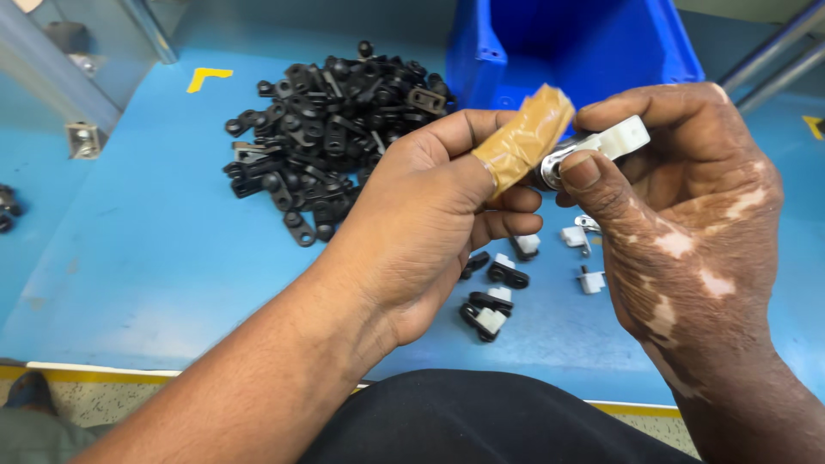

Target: The person repeatedly picks up a black plastic clip and a white plastic component, then presses them together by hand. The assembled units are placed on the blue workbench surface. The person continues this repetitive assembly process throughout the clip.

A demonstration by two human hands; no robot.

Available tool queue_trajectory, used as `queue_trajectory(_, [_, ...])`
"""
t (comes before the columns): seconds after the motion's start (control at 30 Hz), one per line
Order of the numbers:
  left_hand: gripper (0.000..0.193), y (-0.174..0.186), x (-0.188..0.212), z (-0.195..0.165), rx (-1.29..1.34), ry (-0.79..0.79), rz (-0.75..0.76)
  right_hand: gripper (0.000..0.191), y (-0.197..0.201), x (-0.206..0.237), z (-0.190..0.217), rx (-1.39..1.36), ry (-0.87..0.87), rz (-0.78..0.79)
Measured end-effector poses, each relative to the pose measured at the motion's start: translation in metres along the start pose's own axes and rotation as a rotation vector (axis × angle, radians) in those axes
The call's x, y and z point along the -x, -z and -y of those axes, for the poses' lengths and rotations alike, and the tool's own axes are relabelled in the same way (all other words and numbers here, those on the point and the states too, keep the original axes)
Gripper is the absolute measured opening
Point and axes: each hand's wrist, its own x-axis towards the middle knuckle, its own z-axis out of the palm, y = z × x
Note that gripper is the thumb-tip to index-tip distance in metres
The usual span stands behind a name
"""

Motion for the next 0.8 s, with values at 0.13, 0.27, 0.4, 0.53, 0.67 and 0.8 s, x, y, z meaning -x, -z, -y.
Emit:
queue_trajectory(0.13, [0.019, 0.019, 0.007, -0.014, 0.001, -0.005, -0.008, 0.021, -0.023, -0.005, 0.001, 0.048, -0.013, 0.012])
queue_trajectory(0.27, [0.020, 0.032, 0.010, -0.025, -0.002, -0.008, 0.008, 0.022, -0.039, -0.010, 0.003, 0.125, -0.066, 0.004])
queue_trajectory(0.4, [0.017, 0.036, 0.003, -0.027, -0.079, 0.042, 0.010, 0.021, -0.042, -0.012, 0.001, 0.285, -0.028, -0.035])
queue_trajectory(0.53, [0.017, 0.028, -0.007, -0.018, -0.101, 0.070, 0.018, 0.022, -0.033, -0.007, 0.000, 0.324, -0.079, -0.096])
queue_trajectory(0.67, [0.014, 0.008, -0.015, -0.008, -0.137, 0.083, 0.018, 0.022, -0.015, 0.001, 0.001, 0.461, -0.145, -0.151])
queue_trajectory(0.8, [0.021, -0.017, -0.018, -0.001, -0.461, -0.112, 0.048, 0.021, 0.011, 0.007, 0.002, 0.221, -0.111, -0.131])
